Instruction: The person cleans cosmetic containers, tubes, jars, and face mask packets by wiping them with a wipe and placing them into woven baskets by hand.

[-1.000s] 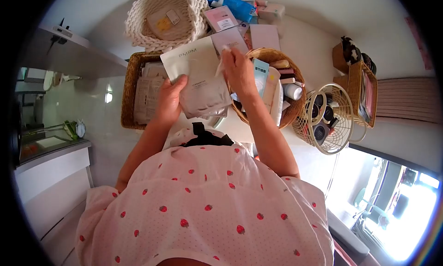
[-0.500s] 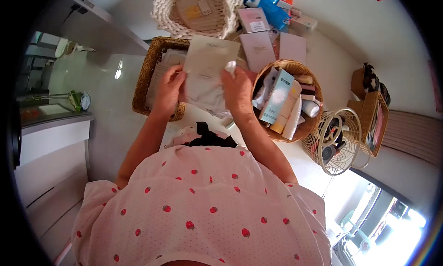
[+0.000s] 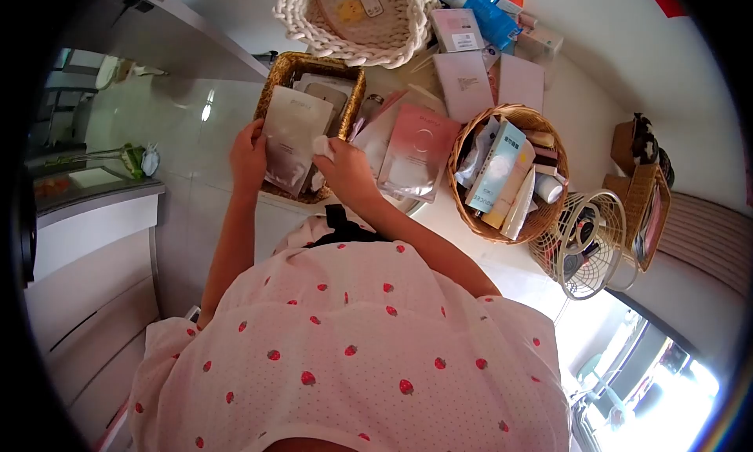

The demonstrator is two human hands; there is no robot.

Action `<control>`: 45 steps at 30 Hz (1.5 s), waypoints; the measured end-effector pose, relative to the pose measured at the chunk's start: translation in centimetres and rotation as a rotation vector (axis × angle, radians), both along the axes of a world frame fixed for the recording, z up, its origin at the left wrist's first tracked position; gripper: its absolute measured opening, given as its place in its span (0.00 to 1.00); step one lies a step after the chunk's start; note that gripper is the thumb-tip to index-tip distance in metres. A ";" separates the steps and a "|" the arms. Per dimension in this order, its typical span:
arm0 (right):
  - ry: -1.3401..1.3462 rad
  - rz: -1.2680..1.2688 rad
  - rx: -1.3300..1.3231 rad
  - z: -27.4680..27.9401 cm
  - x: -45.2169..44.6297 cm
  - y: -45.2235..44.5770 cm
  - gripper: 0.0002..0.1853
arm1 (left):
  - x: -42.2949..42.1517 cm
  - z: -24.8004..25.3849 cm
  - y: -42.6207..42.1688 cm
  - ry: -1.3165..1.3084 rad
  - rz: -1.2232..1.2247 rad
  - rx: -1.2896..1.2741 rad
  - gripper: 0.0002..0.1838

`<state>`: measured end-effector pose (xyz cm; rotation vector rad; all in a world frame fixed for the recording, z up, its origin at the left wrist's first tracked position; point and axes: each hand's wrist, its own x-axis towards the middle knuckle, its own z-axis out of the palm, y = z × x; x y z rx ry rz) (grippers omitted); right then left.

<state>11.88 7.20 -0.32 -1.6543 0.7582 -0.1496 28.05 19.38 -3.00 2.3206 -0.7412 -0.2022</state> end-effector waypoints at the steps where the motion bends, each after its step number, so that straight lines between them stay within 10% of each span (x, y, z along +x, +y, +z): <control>1: 0.001 -0.012 -0.023 -0.1 -0.4 0.1 0.13 | -0.3 0.0 -0.3 -0.018 -0.019 0.010 0.14; 8: -0.082 -0.095 -0.251 -0.9 -3.0 -0.6 0.13 | -2.0 -1.2 -3.6 -0.302 -0.199 -0.088 0.16; 14: 0.005 -0.187 -0.300 -1.6 -6.5 -2.0 0.13 | -8.3 1.6 -9.2 0.338 -0.423 -0.238 0.12; 31: 0.215 -0.147 -0.408 -3.4 -13.0 -3.5 0.18 | -13.2 -6.3 -13.2 0.569 -0.440 -0.005 0.17; 34: 0.114 -0.181 -0.360 -1.2 -12.4 -3.5 0.15 | -14.2 -3.3 -12.7 0.985 -0.118 -0.618 0.12; 36: -0.133 -0.362 -0.410 -0.6 -11.7 -3.6 0.12 | -12.7 -2.9 -11.8 0.963 -0.188 -0.504 0.10; 39: -0.297 -0.293 -0.572 3.3 -10.1 -3.8 0.16 | -13.5 3.9 -11.0 0.953 -0.233 -0.146 0.10; 42: -0.333 -0.079 -0.912 3.9 -8.2 -4.5 0.21 | -16.0 3.6 -10.3 0.732 -0.476 -0.726 0.12; 45: -0.141 -0.186 -1.290 4.1 -6.8 -7.3 0.18 | -14.5 2.9 -9.3 0.913 -0.494 -0.545 0.13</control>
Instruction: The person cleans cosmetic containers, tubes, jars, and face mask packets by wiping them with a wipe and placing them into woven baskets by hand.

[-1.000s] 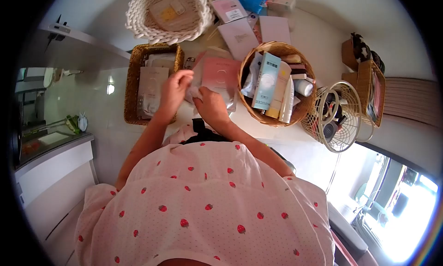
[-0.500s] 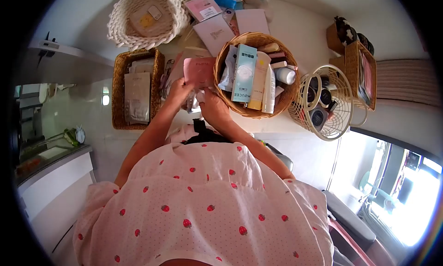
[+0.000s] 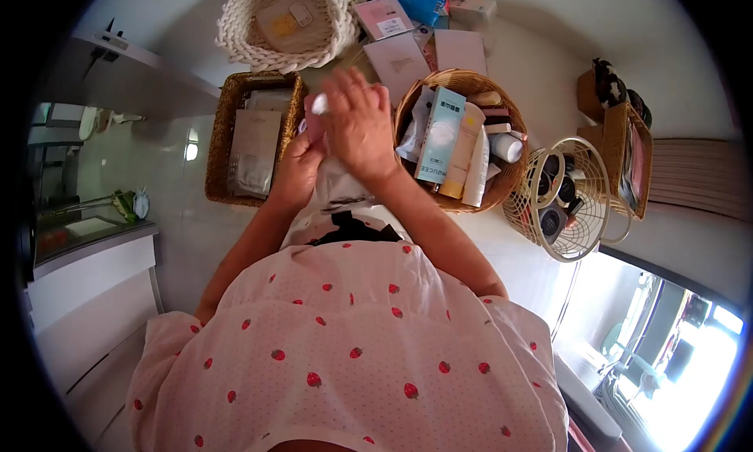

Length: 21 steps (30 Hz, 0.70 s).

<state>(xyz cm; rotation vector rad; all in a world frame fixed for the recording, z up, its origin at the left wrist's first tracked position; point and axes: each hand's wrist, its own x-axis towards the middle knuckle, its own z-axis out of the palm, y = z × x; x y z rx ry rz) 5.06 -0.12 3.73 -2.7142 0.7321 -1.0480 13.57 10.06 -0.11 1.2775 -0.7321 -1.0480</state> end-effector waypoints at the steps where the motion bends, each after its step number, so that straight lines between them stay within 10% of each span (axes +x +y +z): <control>1: 0.037 -0.022 0.199 -0.3 0.3 -1.1 0.18 | 0.0 0.5 0.1 -0.040 0.009 -0.024 0.13; 6: -0.067 -0.195 0.875 0.9 -1.0 -4.9 0.14 | 1.0 1.3 0.4 0.008 0.109 0.001 0.10; 13: -0.059 0.120 0.118 2.3 0.2 -1.1 0.13 | 1.1 2.8 -0.2 0.050 -0.048 0.012 0.12; 21: -0.148 0.037 0.266 3.2 0.5 -1.8 0.14 | 0.4 3.7 -2.7 0.189 -0.055 -0.126 0.16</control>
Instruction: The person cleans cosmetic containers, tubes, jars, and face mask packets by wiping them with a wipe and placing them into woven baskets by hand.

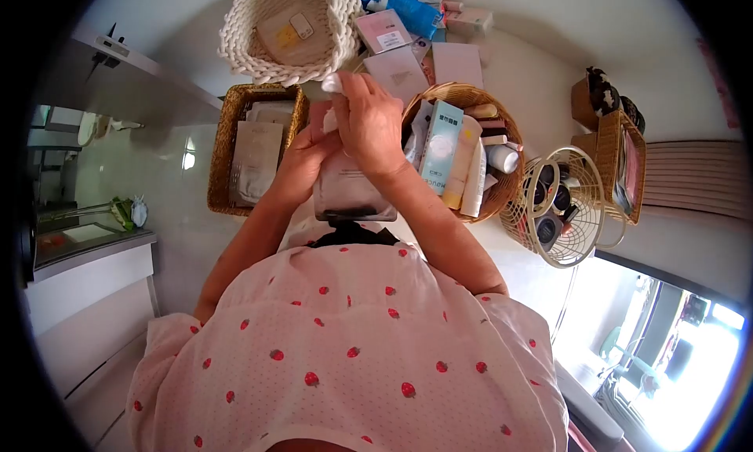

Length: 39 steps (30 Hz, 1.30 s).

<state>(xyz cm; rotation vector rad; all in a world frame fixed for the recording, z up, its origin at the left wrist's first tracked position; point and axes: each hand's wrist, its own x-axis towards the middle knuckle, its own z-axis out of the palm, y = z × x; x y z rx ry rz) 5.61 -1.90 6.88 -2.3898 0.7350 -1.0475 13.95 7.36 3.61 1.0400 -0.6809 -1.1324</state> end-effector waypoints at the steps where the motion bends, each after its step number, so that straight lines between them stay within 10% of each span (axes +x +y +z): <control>1: -0.041 0.012 -0.074 0.3 0.0 0.1 0.14 | 0.0 -0.3 0.0 -0.067 0.013 0.008 0.16; 7: 0.023 0.026 -0.365 -0.3 1.4 -0.2 0.15 | 0.5 -0.2 0.5 -0.528 0.026 -0.043 0.13; 12: -0.031 -0.168 0.054 -3.7 -0.4 -4.7 0.09 | 0.6 -0.1 1.4 -0.205 0.099 0.062 0.12; 13: -0.109 -0.216 0.544 0.1 -1.1 -3.1 0.08 | 0.9 0.3 1.3 -0.068 0.122 0.071 0.12; 20: 0.011 0.282 -0.199 -1.8 -0.5 4.3 0.20 | 1.8 -0.6 0.2 0.203 0.294 0.095 0.11; 23: -0.071 0.036 -0.228 -4.3 -0.4 0.5 0.19 | 1.0 -0.5 0.1 0.173 0.340 0.011 0.11; 29: 0.140 -0.092 0.902 -2.2 -3.5 -1.6 0.12 | 2.8 -1.2 -0.1 0.226 0.346 0.143 0.14; 36: -0.147 -0.142 1.003 -3.1 -2.3 0.7 0.12 | 1.5 1.8 0.9 0.532 0.050 0.201 0.15; 39: -0.057 -0.224 0.637 -3.4 -3.5 0.1 0.10 | 1.1 0.0 0.8 0.291 0.189 0.241 0.15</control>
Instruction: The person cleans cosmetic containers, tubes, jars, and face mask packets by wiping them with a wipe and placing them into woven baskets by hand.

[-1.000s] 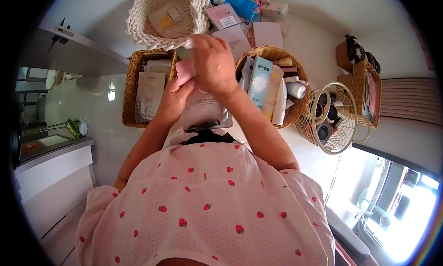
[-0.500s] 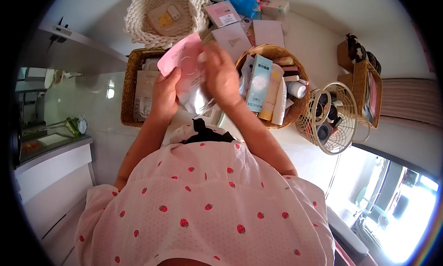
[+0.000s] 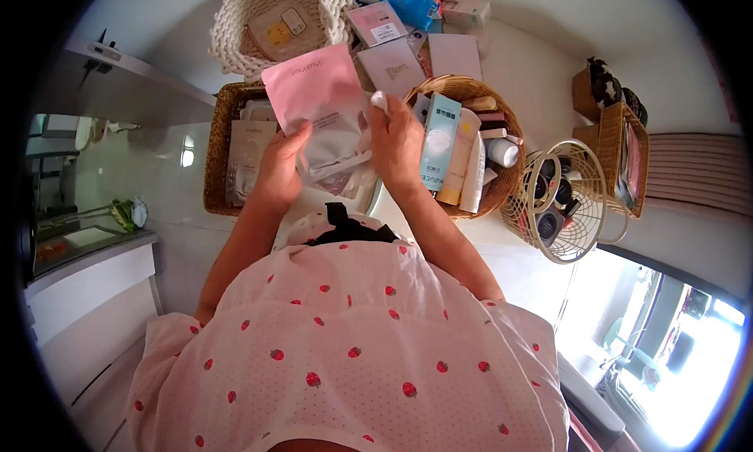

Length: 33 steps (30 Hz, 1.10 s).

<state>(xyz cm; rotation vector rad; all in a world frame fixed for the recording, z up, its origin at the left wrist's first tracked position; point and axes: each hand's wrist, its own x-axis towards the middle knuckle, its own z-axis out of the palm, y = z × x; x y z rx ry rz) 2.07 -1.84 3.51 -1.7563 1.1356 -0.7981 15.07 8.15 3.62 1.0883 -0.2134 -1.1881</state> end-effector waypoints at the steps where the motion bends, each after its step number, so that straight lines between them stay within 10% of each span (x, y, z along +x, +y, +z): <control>1: 0.032 0.002 -0.191 0.3 0.0 0.2 0.10 | -0.2 -0.4 0.0 0.072 0.011 -0.054 0.15; 8: 0.076 0.218 -0.797 0.5 2.2 3.8 0.14 | -1.8 -0.9 0.0 0.224 -0.032 -0.151 0.15; 13: 0.132 -0.025 -0.275 -0.3 0.7 -2.7 0.10 | -1.3 0.0 1.2 -0.065 -0.031 -0.091 0.15; 21: 0.023 0.380 0.430 -1.4 4.5 3.8 0.14 | 5.6 -1.7 5.9 -0.711 0.138 0.217 0.11; 33: 0.082 0.494 0.254 -4.1 9.1 9.6 0.14 | 13.2 -6.6 11.5 -1.179 0.224 0.502 0.14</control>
